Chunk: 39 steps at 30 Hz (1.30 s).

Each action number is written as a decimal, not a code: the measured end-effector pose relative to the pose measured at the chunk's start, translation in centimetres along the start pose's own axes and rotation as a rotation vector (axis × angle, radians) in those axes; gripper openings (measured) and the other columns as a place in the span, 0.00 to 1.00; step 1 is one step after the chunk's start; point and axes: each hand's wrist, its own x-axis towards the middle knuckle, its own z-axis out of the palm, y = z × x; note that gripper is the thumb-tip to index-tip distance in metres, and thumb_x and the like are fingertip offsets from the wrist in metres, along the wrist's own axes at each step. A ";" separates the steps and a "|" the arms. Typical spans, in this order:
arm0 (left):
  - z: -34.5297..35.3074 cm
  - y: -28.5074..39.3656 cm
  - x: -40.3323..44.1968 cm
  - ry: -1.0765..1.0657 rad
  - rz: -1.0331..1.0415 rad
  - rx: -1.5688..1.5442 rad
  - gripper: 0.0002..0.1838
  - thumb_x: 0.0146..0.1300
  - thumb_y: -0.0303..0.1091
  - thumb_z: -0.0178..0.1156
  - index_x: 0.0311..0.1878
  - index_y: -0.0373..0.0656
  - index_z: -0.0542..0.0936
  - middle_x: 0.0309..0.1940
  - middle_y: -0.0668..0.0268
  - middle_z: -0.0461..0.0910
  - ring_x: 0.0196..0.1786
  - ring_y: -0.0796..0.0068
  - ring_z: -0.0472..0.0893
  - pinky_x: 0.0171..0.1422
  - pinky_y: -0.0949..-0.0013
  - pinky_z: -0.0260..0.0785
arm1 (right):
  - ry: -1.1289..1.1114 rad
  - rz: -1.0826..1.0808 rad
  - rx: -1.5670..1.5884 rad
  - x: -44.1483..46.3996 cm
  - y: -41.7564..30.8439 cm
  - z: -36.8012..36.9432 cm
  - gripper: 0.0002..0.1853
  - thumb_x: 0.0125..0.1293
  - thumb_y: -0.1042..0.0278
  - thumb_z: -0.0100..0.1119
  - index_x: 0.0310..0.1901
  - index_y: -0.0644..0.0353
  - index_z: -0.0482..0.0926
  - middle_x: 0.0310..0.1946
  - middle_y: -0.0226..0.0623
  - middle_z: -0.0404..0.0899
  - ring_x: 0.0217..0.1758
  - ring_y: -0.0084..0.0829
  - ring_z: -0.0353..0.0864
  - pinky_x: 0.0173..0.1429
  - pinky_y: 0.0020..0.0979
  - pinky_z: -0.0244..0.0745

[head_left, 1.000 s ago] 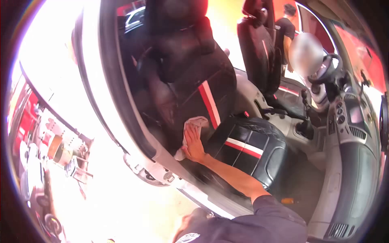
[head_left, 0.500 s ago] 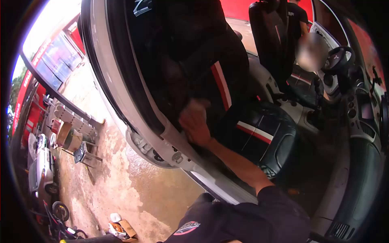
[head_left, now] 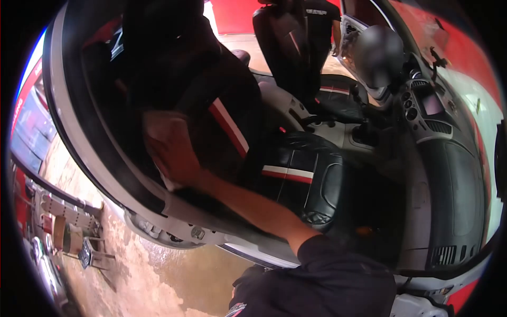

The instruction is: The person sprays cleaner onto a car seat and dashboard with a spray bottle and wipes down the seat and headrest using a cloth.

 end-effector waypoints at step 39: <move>2.6 -2.6 -1.8 -0.099 0.099 0.090 0.27 0.79 0.50 0.53 0.72 0.45 0.78 0.62 0.46 0.84 0.66 0.45 0.82 0.72 0.51 0.73 | -0.109 0.080 -0.058 -1.2 -0.2 -1.6 0.45 0.61 0.61 0.72 0.79 0.61 0.63 0.66 0.55 0.74 0.69 0.61 0.74 0.82 0.65 0.54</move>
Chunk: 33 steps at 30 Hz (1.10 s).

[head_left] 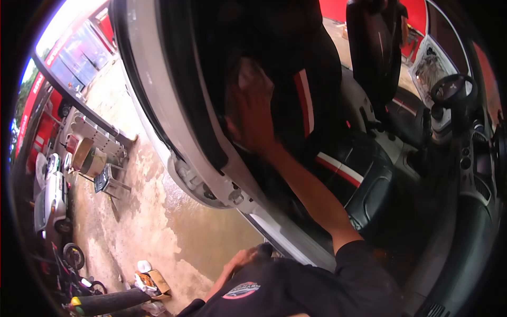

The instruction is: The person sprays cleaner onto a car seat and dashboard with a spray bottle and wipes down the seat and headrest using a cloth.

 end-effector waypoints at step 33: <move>-4.3 1.8 -0.9 0.114 0.011 0.166 0.27 0.78 0.51 0.53 0.72 0.48 0.77 0.58 0.50 0.86 0.62 0.43 0.84 0.68 0.47 0.75 | 0.318 0.481 0.330 -22.3 9.8 9.5 0.61 0.73 0.20 0.42 0.84 0.72 0.43 0.86 0.59 0.41 0.90 0.54 0.39 0.89 0.52 0.33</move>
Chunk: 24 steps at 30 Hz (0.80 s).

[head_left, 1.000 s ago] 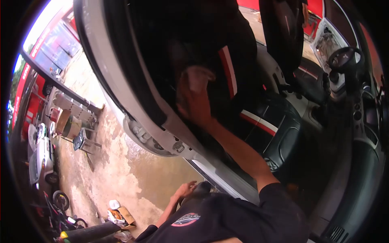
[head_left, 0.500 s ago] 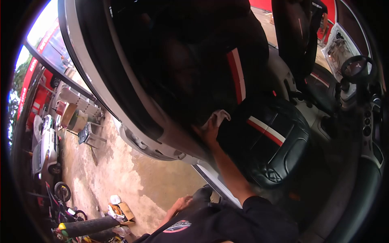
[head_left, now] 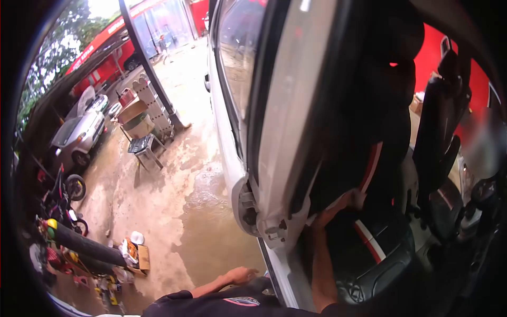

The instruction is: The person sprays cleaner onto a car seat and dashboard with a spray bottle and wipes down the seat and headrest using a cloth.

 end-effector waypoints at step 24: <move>-17.9 36.1 14.8 1.708 0.736 -0.658 0.29 0.85 0.43 0.41 0.78 0.31 0.65 0.75 0.43 0.69 0.79 0.47 0.67 0.83 0.52 0.57 | -0.090 -0.509 -0.323 20.0 -12.1 5.2 0.34 0.86 0.49 0.38 0.84 0.62 0.53 0.86 0.43 0.52 0.88 0.49 0.50 0.88 0.44 0.45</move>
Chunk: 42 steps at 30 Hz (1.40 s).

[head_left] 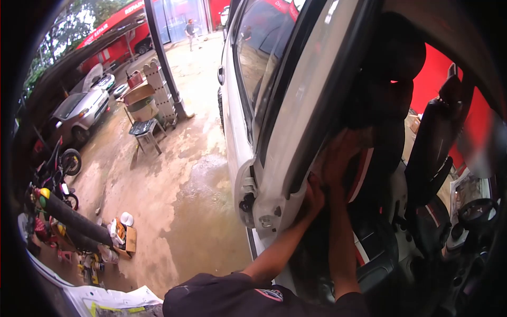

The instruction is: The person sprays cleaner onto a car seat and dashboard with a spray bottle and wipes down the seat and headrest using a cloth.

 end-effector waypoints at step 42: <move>2.3 -0.8 1.7 0.234 0.401 0.390 0.34 0.85 0.53 0.39 0.67 0.24 0.70 0.70 0.36 0.69 0.72 0.38 0.70 0.78 0.40 0.58 | -0.260 0.192 0.433 1.2 -0.1 -1.4 0.46 0.78 0.42 0.47 0.80 0.76 0.51 0.79 0.70 0.55 0.84 0.67 0.53 0.85 0.62 0.41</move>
